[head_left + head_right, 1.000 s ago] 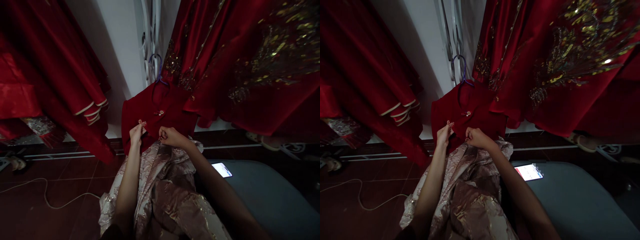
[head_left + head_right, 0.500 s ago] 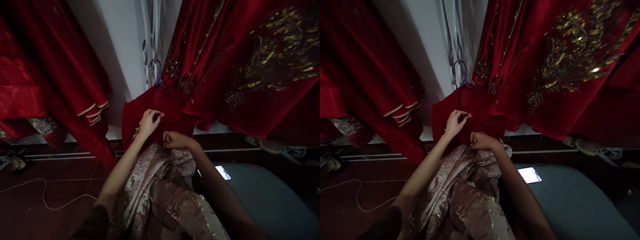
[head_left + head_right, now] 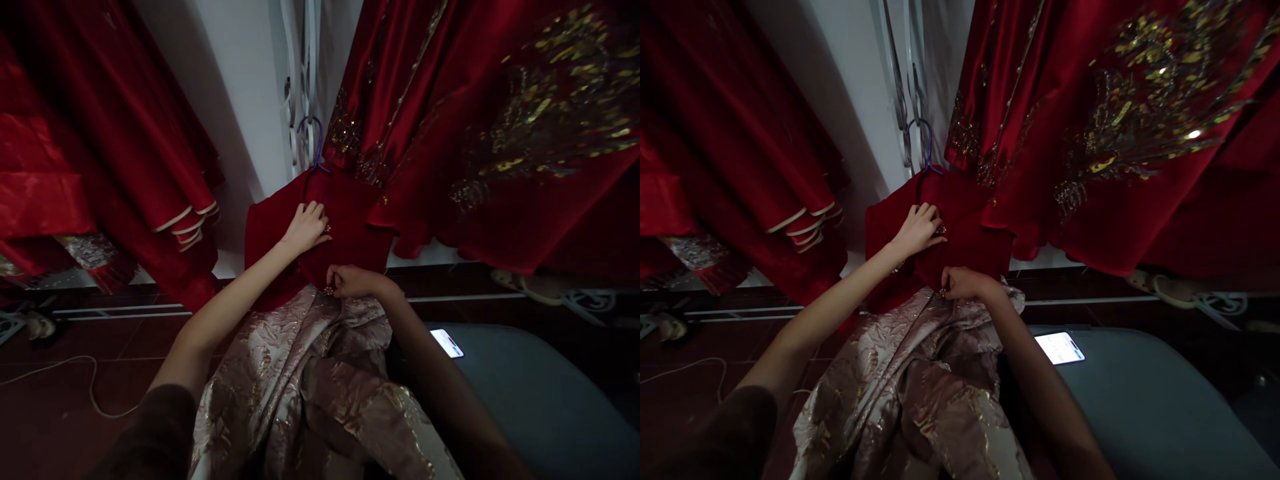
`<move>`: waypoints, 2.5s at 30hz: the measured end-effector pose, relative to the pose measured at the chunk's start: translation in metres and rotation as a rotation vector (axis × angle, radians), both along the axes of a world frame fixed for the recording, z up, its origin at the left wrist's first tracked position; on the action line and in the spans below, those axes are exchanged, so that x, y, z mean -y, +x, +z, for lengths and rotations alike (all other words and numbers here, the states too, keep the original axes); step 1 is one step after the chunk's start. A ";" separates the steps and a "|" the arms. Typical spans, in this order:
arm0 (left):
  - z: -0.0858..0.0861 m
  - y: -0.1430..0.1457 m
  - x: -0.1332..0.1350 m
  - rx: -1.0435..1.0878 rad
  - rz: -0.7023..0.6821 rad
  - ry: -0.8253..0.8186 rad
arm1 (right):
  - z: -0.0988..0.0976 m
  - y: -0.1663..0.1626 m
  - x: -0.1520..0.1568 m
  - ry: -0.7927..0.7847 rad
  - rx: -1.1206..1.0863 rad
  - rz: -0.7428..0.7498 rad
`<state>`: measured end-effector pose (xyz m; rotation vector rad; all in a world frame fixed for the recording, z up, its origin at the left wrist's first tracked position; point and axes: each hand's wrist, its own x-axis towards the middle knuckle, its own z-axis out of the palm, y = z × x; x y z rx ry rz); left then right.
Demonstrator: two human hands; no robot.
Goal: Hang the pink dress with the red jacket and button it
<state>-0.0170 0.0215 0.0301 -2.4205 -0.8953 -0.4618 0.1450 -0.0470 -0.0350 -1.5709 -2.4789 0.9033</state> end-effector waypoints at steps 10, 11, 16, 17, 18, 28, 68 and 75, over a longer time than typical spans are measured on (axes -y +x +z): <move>-0.013 -0.009 -0.008 0.022 -0.131 -0.012 | 0.006 0.001 0.002 0.015 0.035 -0.020; -0.014 -0.010 -0.008 0.018 -0.144 -0.010 | 0.006 0.001 0.002 0.016 0.033 -0.020; -0.018 -0.019 -0.008 0.063 -0.101 0.022 | 0.003 0.003 0.000 0.014 0.024 -0.007; -0.019 -0.021 -0.009 0.076 -0.084 0.035 | 0.002 0.003 0.000 0.014 0.023 -0.009; -0.020 -0.023 -0.009 0.081 -0.078 0.045 | 0.002 0.003 0.000 0.015 0.023 -0.010; -0.023 -0.024 -0.012 0.162 -0.202 -0.025 | 0.001 0.000 0.000 0.024 0.031 -0.019; -0.040 -0.065 -0.021 0.978 0.253 -0.034 | 0.060 0.011 -0.075 0.705 -0.220 -0.967; -0.011 -0.123 -0.056 1.140 0.370 -0.344 | 0.075 0.045 -0.085 0.725 -0.042 -0.932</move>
